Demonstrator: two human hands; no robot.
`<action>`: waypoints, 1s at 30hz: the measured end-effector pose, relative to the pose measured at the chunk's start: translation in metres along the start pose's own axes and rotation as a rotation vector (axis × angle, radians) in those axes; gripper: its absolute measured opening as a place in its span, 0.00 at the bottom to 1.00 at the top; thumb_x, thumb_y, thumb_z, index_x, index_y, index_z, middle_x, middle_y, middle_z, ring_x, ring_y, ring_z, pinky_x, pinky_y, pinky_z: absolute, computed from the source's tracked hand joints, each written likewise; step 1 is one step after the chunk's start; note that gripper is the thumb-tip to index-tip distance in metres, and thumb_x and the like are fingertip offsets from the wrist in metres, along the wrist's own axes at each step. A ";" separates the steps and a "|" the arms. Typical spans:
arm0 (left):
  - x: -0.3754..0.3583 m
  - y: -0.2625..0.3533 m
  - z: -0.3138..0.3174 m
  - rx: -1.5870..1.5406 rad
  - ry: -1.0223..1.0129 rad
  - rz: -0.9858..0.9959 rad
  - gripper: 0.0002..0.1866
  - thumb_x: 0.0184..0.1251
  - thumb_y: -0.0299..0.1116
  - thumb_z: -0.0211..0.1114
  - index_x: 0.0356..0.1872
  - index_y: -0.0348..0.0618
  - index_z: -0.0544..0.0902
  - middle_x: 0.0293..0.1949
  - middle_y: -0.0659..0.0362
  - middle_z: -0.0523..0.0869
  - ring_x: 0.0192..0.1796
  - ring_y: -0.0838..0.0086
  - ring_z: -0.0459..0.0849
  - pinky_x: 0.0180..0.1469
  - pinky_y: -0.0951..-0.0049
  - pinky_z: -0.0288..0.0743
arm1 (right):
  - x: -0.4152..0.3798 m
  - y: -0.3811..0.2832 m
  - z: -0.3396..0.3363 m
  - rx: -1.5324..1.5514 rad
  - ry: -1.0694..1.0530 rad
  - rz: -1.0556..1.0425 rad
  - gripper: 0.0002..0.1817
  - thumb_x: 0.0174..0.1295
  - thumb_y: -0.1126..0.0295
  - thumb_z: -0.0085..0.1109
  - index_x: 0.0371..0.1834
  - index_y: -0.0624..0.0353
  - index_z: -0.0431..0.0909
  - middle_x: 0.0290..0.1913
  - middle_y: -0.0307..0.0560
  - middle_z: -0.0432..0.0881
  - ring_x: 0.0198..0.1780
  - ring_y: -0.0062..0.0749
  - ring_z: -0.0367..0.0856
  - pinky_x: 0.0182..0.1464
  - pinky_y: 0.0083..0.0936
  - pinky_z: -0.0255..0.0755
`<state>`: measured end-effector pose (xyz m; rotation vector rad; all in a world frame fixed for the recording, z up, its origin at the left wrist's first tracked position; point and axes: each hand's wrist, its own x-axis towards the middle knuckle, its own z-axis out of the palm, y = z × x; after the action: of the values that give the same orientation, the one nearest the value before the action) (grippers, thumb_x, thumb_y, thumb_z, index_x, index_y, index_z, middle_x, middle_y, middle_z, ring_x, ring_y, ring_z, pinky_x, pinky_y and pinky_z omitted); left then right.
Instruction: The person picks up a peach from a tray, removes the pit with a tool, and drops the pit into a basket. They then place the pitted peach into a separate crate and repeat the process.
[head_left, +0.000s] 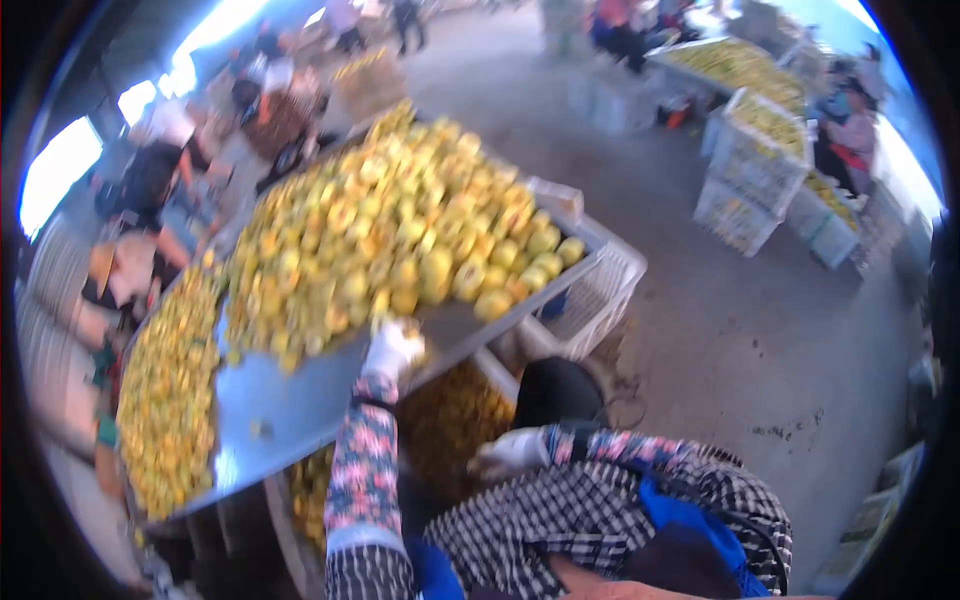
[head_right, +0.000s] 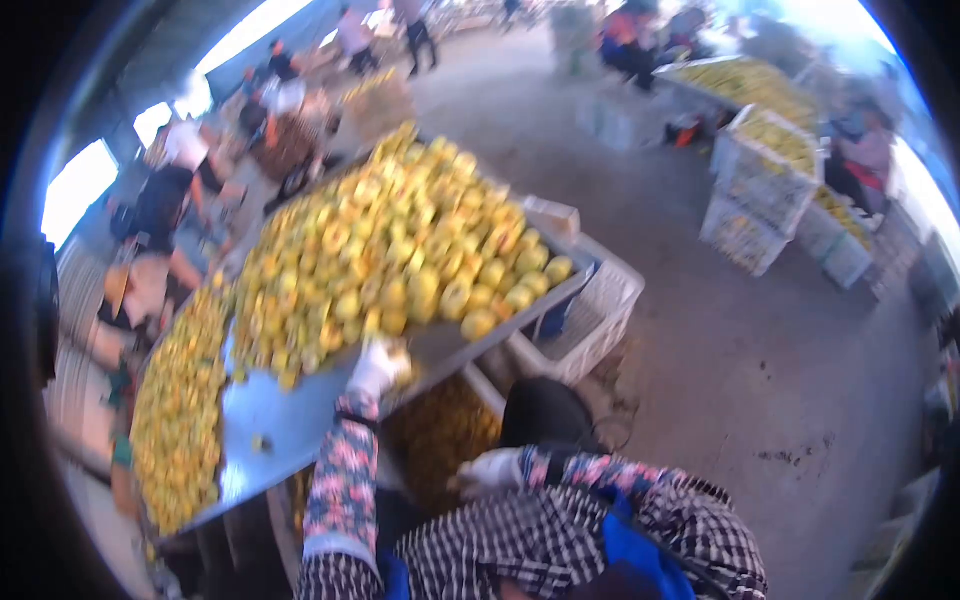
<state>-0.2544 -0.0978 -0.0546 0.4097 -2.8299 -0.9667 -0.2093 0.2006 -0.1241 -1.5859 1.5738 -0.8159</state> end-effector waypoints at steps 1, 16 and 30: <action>-0.019 0.001 -0.015 -0.138 0.120 -0.055 0.17 0.59 0.39 0.65 0.47 0.40 0.82 0.42 0.52 0.88 0.45 0.60 0.85 0.49 0.61 0.78 | 0.001 -0.002 -0.002 0.022 -0.022 -0.010 0.28 0.66 0.53 0.55 0.65 0.55 0.69 0.44 0.58 0.83 0.45 0.53 0.83 0.46 0.40 0.77; -0.121 0.042 -0.034 -2.239 0.222 -0.170 0.27 0.70 0.59 0.53 0.48 0.43 0.77 0.49 0.50 0.82 0.52 0.52 0.80 0.63 0.45 0.70 | 0.086 -0.113 -0.097 -0.062 0.524 -0.040 0.17 0.66 0.60 0.57 0.47 0.62 0.68 0.31 0.64 0.81 0.36 0.60 0.81 0.37 0.46 0.74; -0.136 0.048 -0.027 -1.970 0.224 -0.380 0.29 0.73 0.59 0.48 0.46 0.38 0.78 0.43 0.48 0.84 0.46 0.54 0.83 0.54 0.55 0.78 | 0.083 -0.105 -0.081 -0.358 0.386 0.066 0.20 0.68 0.57 0.52 0.52 0.62 0.67 0.28 0.62 0.82 0.30 0.58 0.82 0.33 0.47 0.75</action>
<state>-0.1296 -0.0375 -0.0081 0.5658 -0.5834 -2.6543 -0.2198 0.1091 0.0023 -1.6791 2.1346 -0.8779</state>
